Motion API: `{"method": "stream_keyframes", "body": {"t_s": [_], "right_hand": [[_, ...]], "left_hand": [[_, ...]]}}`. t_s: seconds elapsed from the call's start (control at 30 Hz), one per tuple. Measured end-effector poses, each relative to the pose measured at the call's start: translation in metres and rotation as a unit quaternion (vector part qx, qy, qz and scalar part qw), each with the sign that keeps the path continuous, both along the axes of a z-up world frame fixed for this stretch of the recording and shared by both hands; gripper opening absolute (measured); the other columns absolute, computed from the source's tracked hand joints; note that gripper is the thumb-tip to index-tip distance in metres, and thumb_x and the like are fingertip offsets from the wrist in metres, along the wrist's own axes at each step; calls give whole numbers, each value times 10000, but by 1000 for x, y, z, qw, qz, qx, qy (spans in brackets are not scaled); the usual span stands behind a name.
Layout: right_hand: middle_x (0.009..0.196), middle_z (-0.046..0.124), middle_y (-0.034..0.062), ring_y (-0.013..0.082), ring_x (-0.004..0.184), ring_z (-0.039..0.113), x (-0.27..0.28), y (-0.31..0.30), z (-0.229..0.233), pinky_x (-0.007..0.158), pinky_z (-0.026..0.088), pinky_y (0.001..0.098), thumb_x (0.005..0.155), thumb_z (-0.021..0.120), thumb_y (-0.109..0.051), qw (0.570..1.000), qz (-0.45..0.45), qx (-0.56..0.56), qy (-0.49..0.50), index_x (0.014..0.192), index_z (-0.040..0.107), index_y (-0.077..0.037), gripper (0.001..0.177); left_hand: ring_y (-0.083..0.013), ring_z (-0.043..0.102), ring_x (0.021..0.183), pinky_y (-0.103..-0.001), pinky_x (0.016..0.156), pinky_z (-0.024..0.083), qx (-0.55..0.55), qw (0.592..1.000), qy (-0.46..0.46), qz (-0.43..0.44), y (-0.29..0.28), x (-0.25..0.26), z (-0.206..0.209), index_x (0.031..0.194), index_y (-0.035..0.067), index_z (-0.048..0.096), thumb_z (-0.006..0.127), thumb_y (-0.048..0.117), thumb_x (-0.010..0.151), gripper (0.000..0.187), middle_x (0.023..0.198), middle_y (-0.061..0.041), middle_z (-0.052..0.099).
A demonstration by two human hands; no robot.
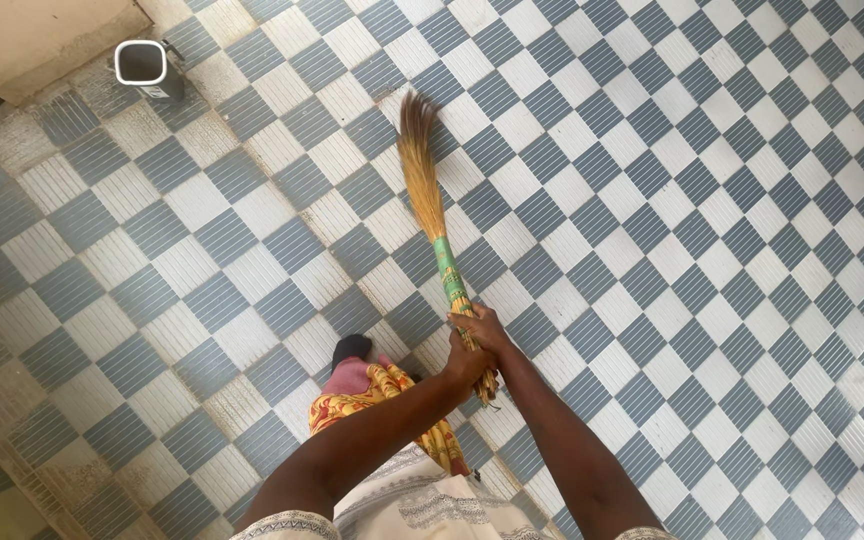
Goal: The person sweeps a tiled floor using a hand broom, moving across the room and gathering dust near various objects including buckets and pots.
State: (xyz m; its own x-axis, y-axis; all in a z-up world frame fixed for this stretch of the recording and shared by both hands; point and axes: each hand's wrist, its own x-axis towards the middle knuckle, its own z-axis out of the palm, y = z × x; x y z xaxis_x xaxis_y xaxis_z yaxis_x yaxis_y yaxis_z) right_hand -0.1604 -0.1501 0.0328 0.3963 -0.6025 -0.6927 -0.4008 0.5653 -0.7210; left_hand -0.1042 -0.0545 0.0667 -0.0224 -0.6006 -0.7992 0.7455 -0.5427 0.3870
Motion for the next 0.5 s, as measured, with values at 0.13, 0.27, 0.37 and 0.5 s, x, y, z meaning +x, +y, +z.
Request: {"method": "stream_keyframes", "body": {"t_s": [0.13, 0.27, 0.37, 0.5], "right_hand": [[837, 690, 115, 160, 597, 642, 4, 6, 12, 509, 535, 291, 823, 832, -265, 997, 70, -15, 15, 1258, 635, 23, 558], [896, 706, 125, 158, 628, 659, 18, 9, 4, 536, 553, 285, 808, 847, -270, 990, 139, 26, -11, 1333, 601, 20, 648], [949, 727, 141, 169, 682, 695, 37, 9, -4, 577, 580, 274, 803, 856, -265, 978, 198, 58, 13, 1386, 553, 0, 708], [964, 742, 154, 185, 721, 703, 63, 14, -16, 595, 576, 285, 777, 860, -256, 962, 260, 82, 25, 1369, 593, -1, 698]], "left_hand": [[-300, 672, 771, -405, 591, 609, 18, 999, -23, 27, 11, -3, 32, 1591, 286, -137, 589, -125, 765, 1174, 1093, -242, 592], [-316, 695, 909, -399, 692, 637, 72, 996, -17, 50, 17, -2, 36, 1584, 269, -181, 641, -53, 802, 1179, 1233, -255, 565], [-316, 695, 961, -399, 726, 636, 101, 989, -5, 104, 19, 3, 28, 1589, 250, -160, 681, 28, 818, 1162, 1288, -246, 556], [-353, 722, 955, -419, 701, 665, 118, 980, -22, 158, 21, 18, 11, 1598, 162, -55, 712, 5, 774, 1136, 1299, -259, 558]]}}
